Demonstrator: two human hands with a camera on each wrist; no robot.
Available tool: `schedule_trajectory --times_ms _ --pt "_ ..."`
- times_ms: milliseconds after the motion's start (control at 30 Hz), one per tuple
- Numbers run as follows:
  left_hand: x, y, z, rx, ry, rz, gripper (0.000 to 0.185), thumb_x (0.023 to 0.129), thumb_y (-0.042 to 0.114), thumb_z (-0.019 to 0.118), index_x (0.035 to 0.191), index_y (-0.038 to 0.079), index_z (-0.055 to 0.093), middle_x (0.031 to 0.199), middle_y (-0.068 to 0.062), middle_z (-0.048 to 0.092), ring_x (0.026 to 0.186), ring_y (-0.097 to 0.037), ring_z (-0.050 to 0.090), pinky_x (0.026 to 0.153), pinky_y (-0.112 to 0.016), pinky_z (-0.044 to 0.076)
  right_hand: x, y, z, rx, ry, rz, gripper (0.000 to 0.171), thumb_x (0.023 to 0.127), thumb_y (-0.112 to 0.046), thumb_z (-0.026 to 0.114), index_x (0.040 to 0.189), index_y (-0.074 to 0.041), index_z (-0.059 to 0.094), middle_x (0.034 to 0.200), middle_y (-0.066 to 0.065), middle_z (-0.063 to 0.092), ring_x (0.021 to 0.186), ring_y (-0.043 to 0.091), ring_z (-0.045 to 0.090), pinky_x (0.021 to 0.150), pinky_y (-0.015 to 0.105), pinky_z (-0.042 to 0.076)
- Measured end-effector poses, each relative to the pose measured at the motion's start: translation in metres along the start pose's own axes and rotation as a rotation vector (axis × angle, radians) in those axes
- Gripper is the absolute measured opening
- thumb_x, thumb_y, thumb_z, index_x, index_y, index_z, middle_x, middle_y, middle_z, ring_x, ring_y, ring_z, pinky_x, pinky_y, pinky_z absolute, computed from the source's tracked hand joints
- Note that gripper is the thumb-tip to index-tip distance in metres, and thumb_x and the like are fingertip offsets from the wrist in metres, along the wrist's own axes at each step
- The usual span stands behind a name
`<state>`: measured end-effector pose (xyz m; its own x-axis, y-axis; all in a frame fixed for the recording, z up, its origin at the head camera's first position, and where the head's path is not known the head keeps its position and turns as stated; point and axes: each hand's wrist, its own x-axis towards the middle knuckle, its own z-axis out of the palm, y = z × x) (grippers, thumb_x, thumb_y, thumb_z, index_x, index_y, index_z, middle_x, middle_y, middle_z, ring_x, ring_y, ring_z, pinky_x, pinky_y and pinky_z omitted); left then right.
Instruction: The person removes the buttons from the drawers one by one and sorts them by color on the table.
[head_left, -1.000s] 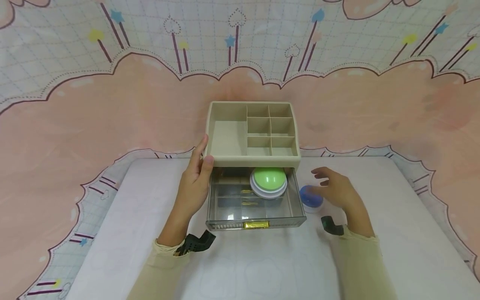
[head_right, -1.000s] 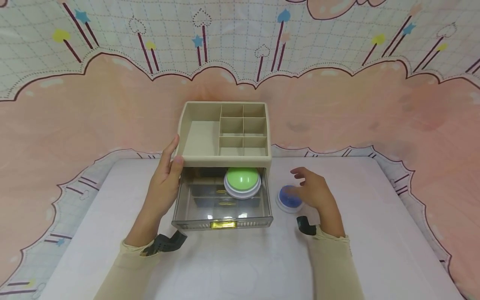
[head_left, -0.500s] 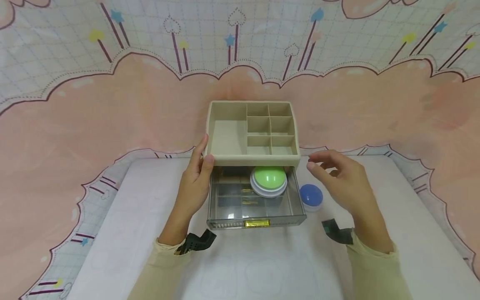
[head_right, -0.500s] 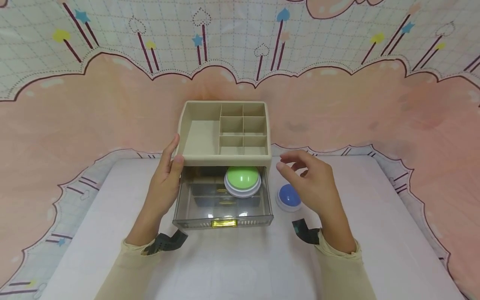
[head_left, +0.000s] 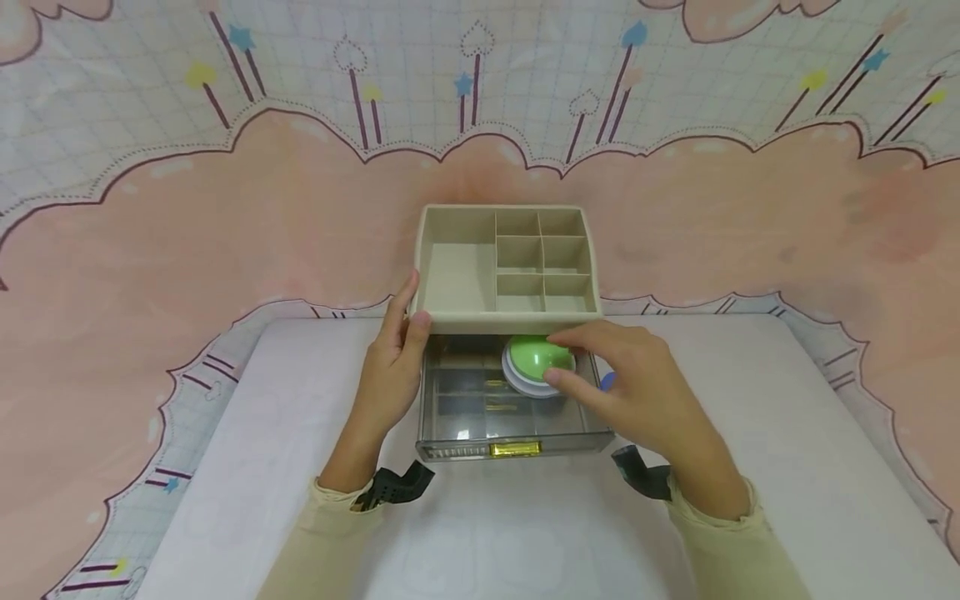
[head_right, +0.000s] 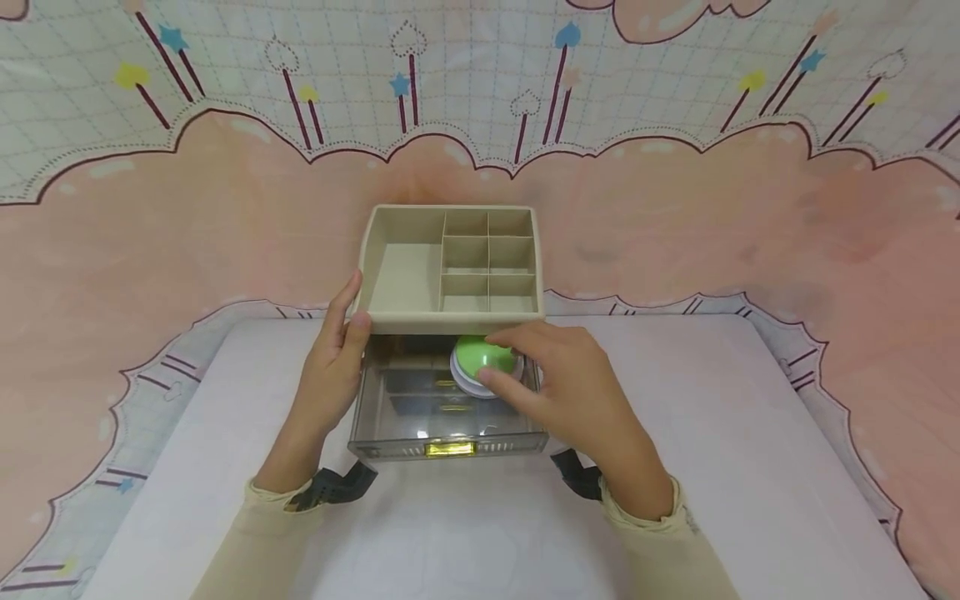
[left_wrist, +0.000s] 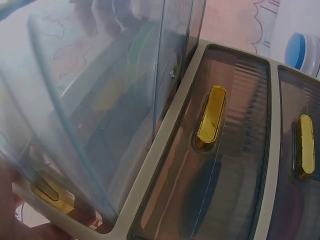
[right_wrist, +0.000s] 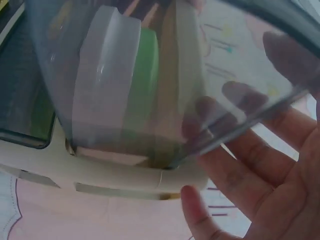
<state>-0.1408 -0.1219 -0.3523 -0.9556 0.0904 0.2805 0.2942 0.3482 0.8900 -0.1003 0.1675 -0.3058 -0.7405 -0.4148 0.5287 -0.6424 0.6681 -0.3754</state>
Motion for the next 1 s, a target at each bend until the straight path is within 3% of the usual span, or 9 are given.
schedule_trajectory --times_ms 267,433,567,700,800,933,1000 --pt "-0.001 -0.002 0.002 -0.014 -0.006 -0.017 0.052 0.110 0.042 0.042 0.160 0.047 0.025 0.158 -0.010 0.046 0.139 -0.030 0.051 0.111 -0.058 0.041 0.004 -0.014 0.005 -0.197 -0.105 0.032 0.047 0.089 -0.048 0.077 0.124 -0.017 0.074 0.115 -0.002 0.077 0.104 0.018 0.073 0.097 0.053 0.049" --pt "0.000 -0.003 0.002 -0.008 0.000 -0.005 0.052 0.110 0.042 0.042 0.159 0.049 0.025 0.156 -0.011 0.047 0.138 -0.029 0.052 0.110 -0.058 0.042 0.007 -0.021 0.010 -0.252 -0.186 0.070 0.051 0.089 -0.053 0.075 0.128 -0.019 0.072 0.124 0.004 0.074 0.116 0.024 0.070 0.104 0.060 0.045" --pt "0.000 -0.004 0.001 0.011 0.014 0.002 0.051 0.111 0.041 0.041 0.159 0.048 0.026 0.151 -0.013 0.053 0.132 -0.028 0.056 0.106 -0.056 0.044 0.009 -0.025 0.014 -0.262 -0.253 0.083 0.053 0.090 -0.054 0.074 0.131 -0.020 0.071 0.131 0.012 0.070 0.126 0.031 0.064 0.106 0.062 0.044" --pt "0.001 -0.004 0.001 0.018 0.022 0.003 0.051 0.111 0.042 0.041 0.159 0.048 0.026 0.143 -0.015 0.059 0.122 -0.027 0.059 0.101 -0.051 0.045 0.011 -0.026 0.015 -0.266 -0.266 0.064 0.054 0.087 -0.052 0.078 0.130 -0.021 0.072 0.117 0.004 0.073 0.112 0.025 0.067 0.099 0.057 0.049" --pt "0.001 -0.003 0.002 0.017 0.023 -0.002 0.051 0.111 0.042 0.041 0.159 0.048 0.026 0.141 -0.015 0.060 0.117 -0.027 0.058 0.099 -0.049 0.045 0.011 -0.023 0.016 -0.253 -0.258 0.067 0.056 0.080 -0.049 0.085 0.128 -0.022 0.073 0.117 0.003 0.073 0.112 0.023 0.067 0.102 0.063 0.045" --pt "0.000 -0.003 0.002 0.018 0.025 -0.005 0.051 0.110 0.042 0.041 0.159 0.048 0.026 0.148 -0.015 0.055 0.128 -0.027 0.056 0.105 -0.053 0.044 0.010 -0.019 0.016 -0.144 -0.242 0.095 0.061 0.071 -0.040 0.094 0.125 -0.019 0.074 0.128 0.005 0.072 0.121 0.024 0.067 0.109 0.072 0.033" --pt "0.000 -0.002 0.002 0.022 0.026 -0.005 0.051 0.110 0.042 0.042 0.158 0.049 0.026 0.150 -0.015 0.053 0.132 -0.028 0.055 0.107 -0.056 0.044 0.010 -0.018 0.015 -0.076 -0.237 0.103 0.064 0.069 -0.036 0.095 0.126 -0.016 0.074 0.129 0.004 0.072 0.121 0.023 0.067 0.109 0.072 0.033"
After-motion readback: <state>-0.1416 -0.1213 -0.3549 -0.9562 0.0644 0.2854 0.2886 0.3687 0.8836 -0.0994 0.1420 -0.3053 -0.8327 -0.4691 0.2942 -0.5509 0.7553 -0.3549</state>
